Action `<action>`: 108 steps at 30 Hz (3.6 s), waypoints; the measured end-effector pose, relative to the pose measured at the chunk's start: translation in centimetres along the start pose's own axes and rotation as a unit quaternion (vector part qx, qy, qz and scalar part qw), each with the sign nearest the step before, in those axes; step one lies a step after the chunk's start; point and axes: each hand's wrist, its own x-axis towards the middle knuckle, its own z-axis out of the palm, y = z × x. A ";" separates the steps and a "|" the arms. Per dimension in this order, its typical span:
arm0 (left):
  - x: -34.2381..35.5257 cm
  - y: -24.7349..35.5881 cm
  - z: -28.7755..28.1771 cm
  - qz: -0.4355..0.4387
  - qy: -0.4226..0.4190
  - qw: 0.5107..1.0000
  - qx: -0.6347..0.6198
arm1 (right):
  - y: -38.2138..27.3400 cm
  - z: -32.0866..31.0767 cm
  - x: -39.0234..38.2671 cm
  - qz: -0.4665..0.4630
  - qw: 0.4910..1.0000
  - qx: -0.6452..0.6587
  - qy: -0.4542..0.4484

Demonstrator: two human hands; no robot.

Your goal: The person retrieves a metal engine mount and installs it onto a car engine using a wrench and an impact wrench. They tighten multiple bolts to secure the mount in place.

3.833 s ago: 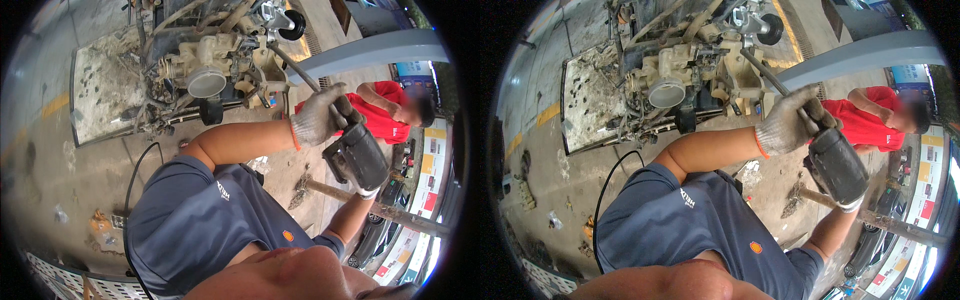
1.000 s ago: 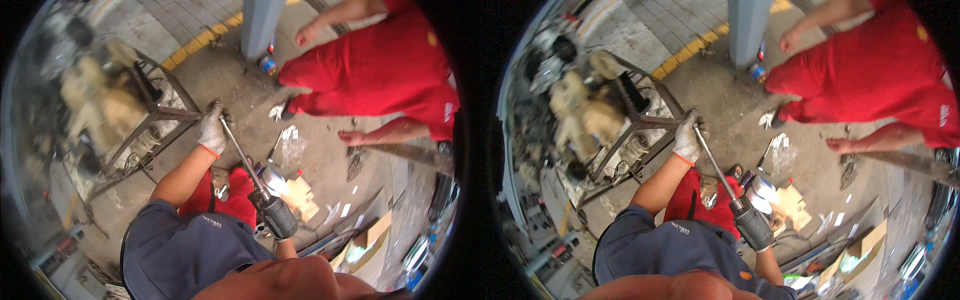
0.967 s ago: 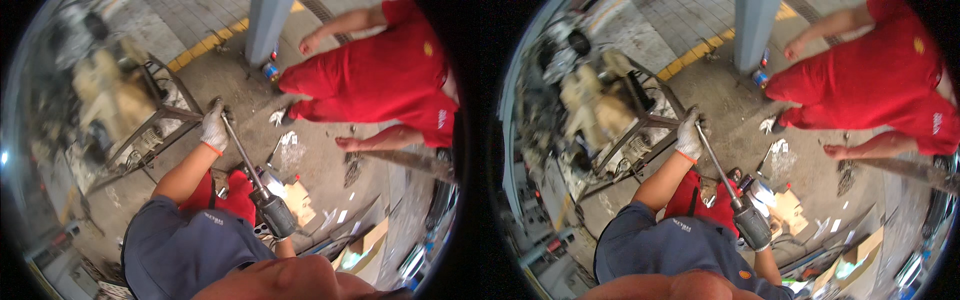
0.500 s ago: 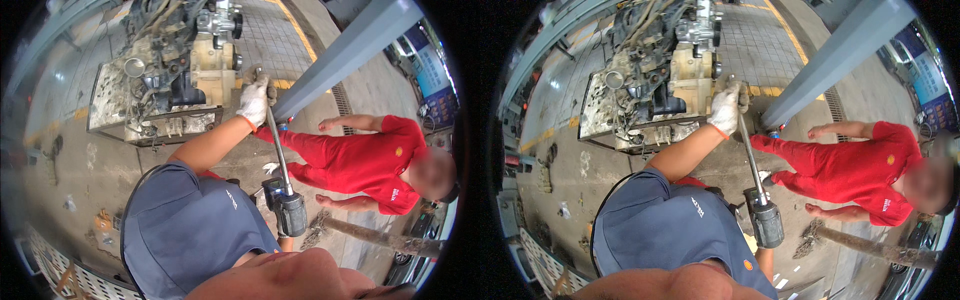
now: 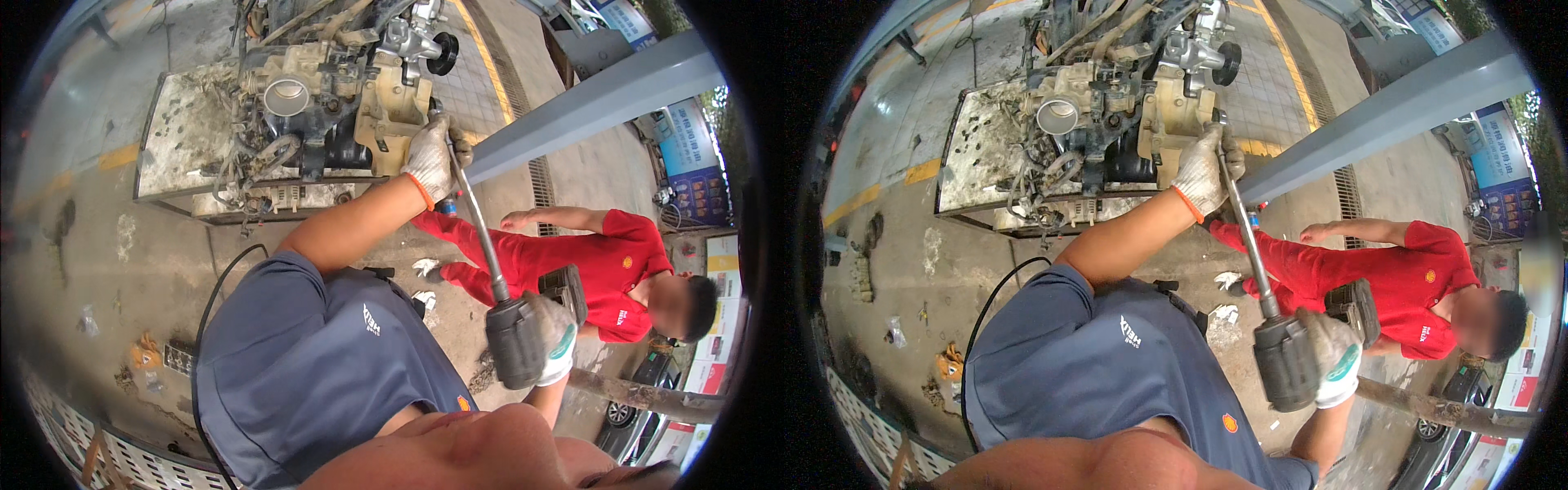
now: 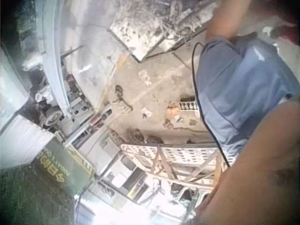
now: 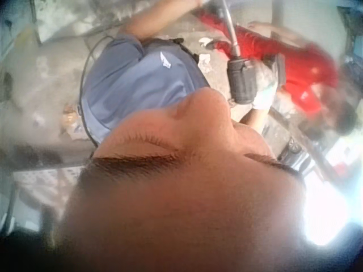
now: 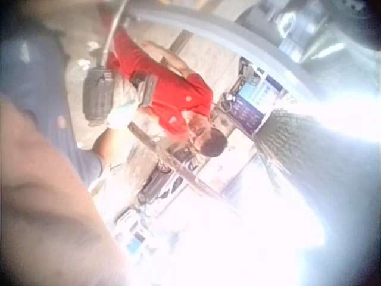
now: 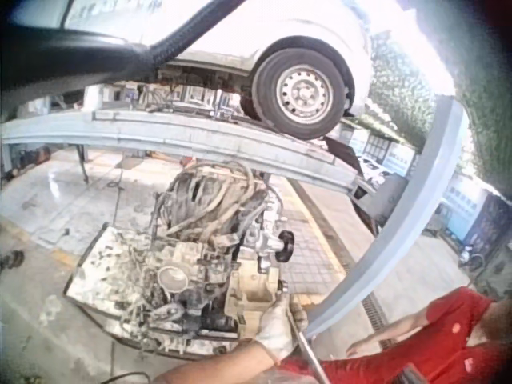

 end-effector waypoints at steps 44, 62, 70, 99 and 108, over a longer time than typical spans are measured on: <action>11.3 2.3 0.1 0.084 0.138 0.960 -0.228 | 22.3 -9.8 6.3 0.137 0.952 -0.158 0.225; 3.8 8.6 2.5 0.084 0.125 0.956 -0.254 | 9.8 -9.5 11.5 0.093 0.988 0.111 0.056; 6.2 8.8 0.7 0.139 0.105 0.945 -0.277 | 2.0 -7.9 20.0 0.078 0.975 0.142 -0.150; -8.4 -7.8 3.7 0.060 -0.176 0.950 0.250 | 1.7 12.1 -5.5 0.316 0.936 0.143 0.059; -12.4 -20.3 -31.3 -0.123 -0.412 0.519 0.739 | -6.1 40.9 -15.8 0.462 0.803 0.355 0.127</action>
